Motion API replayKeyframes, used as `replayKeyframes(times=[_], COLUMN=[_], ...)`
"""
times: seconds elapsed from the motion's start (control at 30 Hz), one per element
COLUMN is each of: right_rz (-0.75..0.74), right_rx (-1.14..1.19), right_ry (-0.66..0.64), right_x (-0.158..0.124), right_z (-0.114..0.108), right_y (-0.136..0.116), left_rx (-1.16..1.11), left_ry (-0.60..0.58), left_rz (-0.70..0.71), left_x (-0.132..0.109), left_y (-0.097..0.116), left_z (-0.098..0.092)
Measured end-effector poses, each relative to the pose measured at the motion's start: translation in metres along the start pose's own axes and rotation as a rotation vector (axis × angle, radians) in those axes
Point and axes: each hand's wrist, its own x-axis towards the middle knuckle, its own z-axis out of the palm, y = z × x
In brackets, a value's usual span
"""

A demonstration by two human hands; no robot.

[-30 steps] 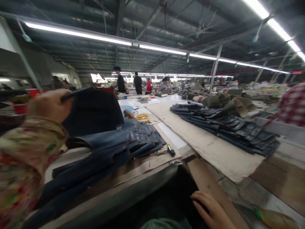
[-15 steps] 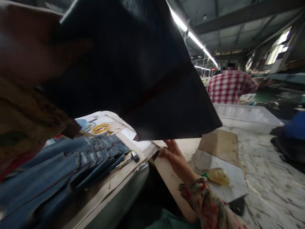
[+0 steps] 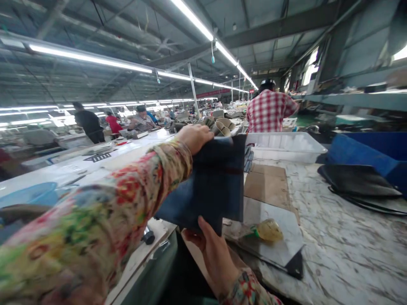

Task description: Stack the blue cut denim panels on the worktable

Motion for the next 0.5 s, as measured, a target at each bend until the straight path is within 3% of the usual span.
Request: replayKeyframes(times=[0.13,0.33,0.5], right_rz=[0.032,0.035,0.009], right_rx=[0.125,0.159,0.073], right_ry=[0.131,0.160,0.064], right_x=[0.015,0.034,0.037], right_z=[-0.013,-0.021,-0.030], right_y=[0.008,0.013,0.031], left_rx=[-0.089,-0.198,-0.326], left_ry=[-0.111,-0.084,-0.181], left_rz=[0.111,0.126,0.057], left_x=[0.029,0.050,0.037], left_y=[0.040,0.071,0.115], left_z=[0.059,0.105,0.139])
